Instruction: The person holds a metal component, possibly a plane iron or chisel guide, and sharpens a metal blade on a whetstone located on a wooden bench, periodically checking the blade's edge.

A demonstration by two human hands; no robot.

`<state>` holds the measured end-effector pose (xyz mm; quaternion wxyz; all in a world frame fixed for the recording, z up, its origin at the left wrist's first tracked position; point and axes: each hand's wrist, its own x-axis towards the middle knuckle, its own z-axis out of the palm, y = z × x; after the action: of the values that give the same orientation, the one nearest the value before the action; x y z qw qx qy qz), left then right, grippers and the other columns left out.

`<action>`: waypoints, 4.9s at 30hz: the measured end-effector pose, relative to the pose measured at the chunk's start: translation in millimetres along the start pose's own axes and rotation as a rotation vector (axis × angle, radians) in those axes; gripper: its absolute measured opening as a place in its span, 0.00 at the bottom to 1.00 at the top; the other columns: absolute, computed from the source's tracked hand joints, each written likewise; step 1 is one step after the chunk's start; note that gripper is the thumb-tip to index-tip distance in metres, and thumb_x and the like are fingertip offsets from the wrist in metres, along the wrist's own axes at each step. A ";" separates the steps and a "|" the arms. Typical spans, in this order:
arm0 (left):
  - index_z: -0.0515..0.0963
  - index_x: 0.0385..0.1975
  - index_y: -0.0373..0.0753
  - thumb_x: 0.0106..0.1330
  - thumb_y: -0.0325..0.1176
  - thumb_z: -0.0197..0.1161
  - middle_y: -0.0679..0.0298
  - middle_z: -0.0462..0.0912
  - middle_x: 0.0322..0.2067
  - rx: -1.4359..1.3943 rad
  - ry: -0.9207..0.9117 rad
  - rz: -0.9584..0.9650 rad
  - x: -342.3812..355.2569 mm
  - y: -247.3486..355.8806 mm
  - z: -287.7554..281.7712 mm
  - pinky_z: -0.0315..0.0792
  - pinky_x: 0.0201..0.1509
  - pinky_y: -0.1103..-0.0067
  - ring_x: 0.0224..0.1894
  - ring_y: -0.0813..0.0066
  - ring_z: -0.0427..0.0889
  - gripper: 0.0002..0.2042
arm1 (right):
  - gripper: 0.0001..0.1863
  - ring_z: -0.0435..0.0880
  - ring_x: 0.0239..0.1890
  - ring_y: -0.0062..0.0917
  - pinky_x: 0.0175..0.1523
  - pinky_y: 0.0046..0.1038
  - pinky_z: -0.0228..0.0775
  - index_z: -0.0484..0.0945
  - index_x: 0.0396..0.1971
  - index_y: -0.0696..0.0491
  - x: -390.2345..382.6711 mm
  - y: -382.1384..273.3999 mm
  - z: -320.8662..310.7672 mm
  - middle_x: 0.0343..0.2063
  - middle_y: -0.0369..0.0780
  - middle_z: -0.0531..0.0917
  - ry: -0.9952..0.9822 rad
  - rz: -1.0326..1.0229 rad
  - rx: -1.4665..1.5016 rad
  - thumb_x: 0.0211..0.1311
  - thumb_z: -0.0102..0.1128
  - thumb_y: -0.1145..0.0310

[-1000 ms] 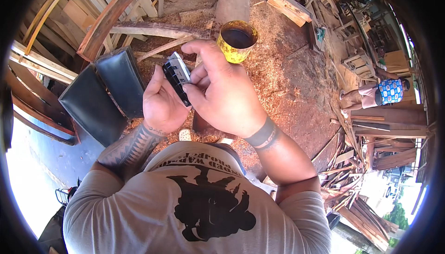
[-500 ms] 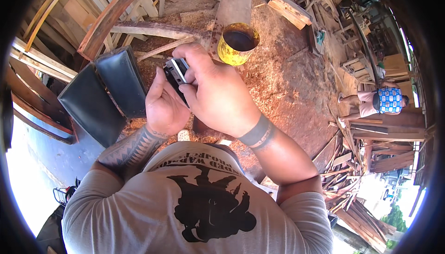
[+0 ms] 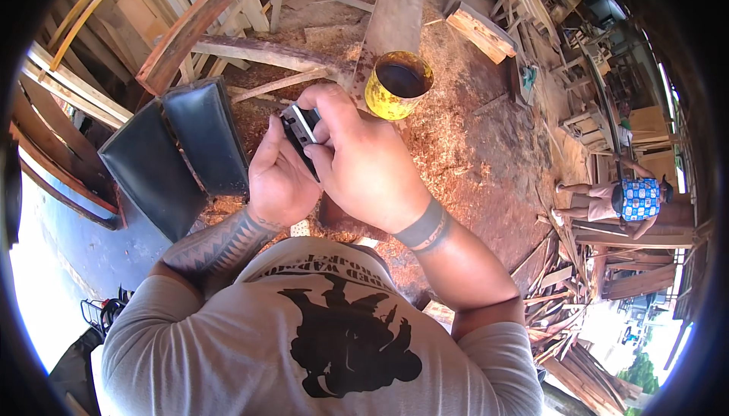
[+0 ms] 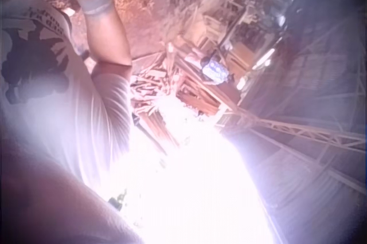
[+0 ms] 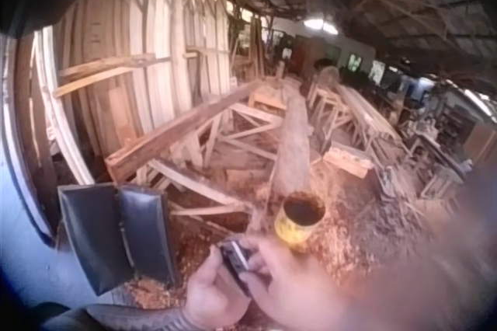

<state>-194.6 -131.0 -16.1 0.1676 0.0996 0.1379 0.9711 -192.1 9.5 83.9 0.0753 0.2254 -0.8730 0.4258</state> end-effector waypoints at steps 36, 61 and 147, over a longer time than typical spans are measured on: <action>0.65 0.77 0.37 0.89 0.52 0.42 0.52 0.83 0.60 -0.070 -0.133 0.159 -6.7 5.1 -16.5 0.75 0.69 0.62 0.60 0.60 0.83 0.29 | 0.25 0.92 0.38 0.41 0.41 0.40 0.87 0.81 0.63 0.57 -20.2 -30.1 6.8 0.47 0.45 0.90 0.114 -0.323 -0.356 0.66 0.74 0.78; 0.56 0.83 0.37 0.84 0.37 0.54 0.51 0.77 0.69 -0.018 -0.138 0.152 1.9 17.7 -5.9 0.72 0.76 0.53 0.70 0.54 0.80 0.31 | 0.23 0.93 0.42 0.48 0.47 0.43 0.88 0.82 0.62 0.57 -3.1 -26.9 2.3 0.44 0.51 0.90 0.144 -0.168 -0.123 0.68 0.69 0.77; 0.66 0.61 0.51 0.89 0.35 0.53 0.60 0.78 0.57 0.113 -0.060 -0.180 -27.7 -4.5 30.1 0.87 0.55 0.65 0.55 0.65 0.87 0.09 | 0.74 0.77 0.69 0.51 0.67 0.47 0.76 0.52 0.84 0.46 -46.5 50.0 -13.1 0.69 0.63 0.69 0.000 -0.578 0.291 0.38 0.97 0.57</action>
<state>-160.5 -129.7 6.9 0.2522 0.1252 0.1955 0.9394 -174.5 61.8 41.6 0.1598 0.4723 -0.7030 0.5072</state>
